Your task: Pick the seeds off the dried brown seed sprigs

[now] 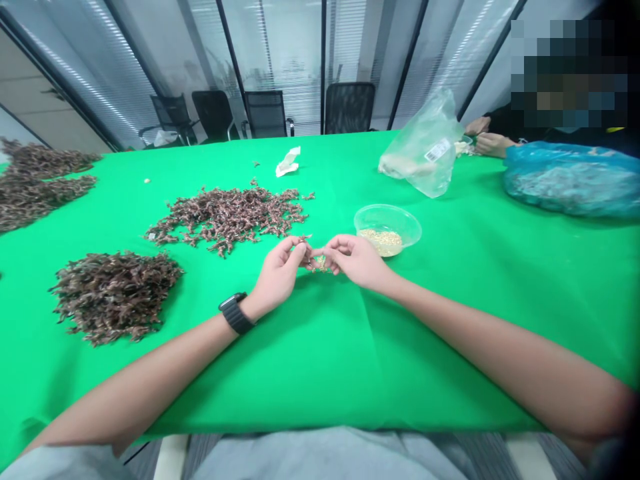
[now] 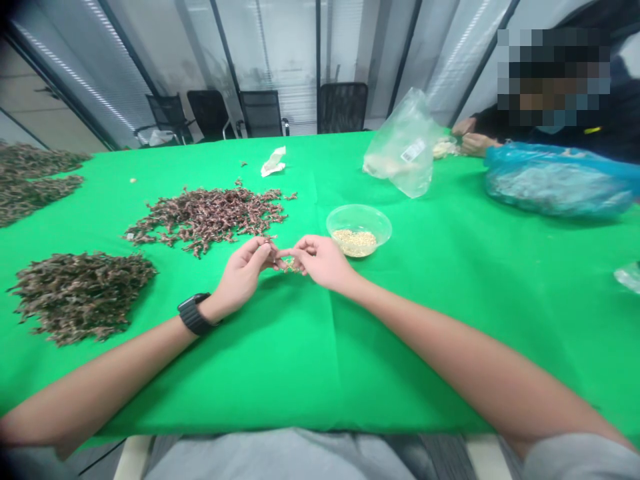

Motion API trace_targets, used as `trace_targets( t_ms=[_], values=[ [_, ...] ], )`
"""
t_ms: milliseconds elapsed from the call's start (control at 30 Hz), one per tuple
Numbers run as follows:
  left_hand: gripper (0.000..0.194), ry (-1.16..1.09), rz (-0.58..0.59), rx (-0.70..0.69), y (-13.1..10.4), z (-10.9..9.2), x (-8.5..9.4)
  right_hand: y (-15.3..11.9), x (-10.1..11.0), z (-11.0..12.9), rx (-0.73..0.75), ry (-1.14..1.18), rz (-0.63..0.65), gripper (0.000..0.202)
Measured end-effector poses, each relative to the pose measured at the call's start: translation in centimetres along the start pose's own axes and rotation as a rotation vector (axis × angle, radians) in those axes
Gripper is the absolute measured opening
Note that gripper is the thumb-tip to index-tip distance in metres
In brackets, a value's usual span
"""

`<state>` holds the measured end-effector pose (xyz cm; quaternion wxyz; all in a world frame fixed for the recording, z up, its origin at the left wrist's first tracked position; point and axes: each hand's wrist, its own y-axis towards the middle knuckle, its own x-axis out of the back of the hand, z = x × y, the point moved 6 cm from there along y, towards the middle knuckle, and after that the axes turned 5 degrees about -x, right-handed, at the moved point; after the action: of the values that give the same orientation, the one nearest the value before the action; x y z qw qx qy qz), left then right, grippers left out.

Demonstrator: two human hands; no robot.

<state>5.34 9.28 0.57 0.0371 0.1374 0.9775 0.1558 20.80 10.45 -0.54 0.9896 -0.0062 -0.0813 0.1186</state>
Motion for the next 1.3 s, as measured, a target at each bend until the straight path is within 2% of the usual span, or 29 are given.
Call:
trace_targets(
  t_ms=[267,467,800,1033,1300],
  values=[
    [0.026,0.087,-0.025,-0.053,0.0,0.4,0.3,-0.5,-0.3,0.5,0.013,-0.092,0.007,0.023],
    [0.029,0.040,-0.029,-0.017,0.1,0.8,0.2,-0.4,-0.3,0.7,0.019,-0.082,0.001,0.017],
    [0.028,0.001,-0.011,-0.033,-0.2,0.5,-0.1,-0.3,-0.2,0.0,-0.094,0.023,0.014,0.022],
    [0.030,-0.007,-0.019,-0.004,-0.1,0.7,-0.1,-0.3,-0.5,-0.1,-0.107,0.072,0.045,0.019],
    [0.027,-0.035,-0.031,-0.015,-0.2,0.3,-0.1,-0.2,-0.2,-0.2,-0.095,0.049,0.011,0.022]
  ],
)
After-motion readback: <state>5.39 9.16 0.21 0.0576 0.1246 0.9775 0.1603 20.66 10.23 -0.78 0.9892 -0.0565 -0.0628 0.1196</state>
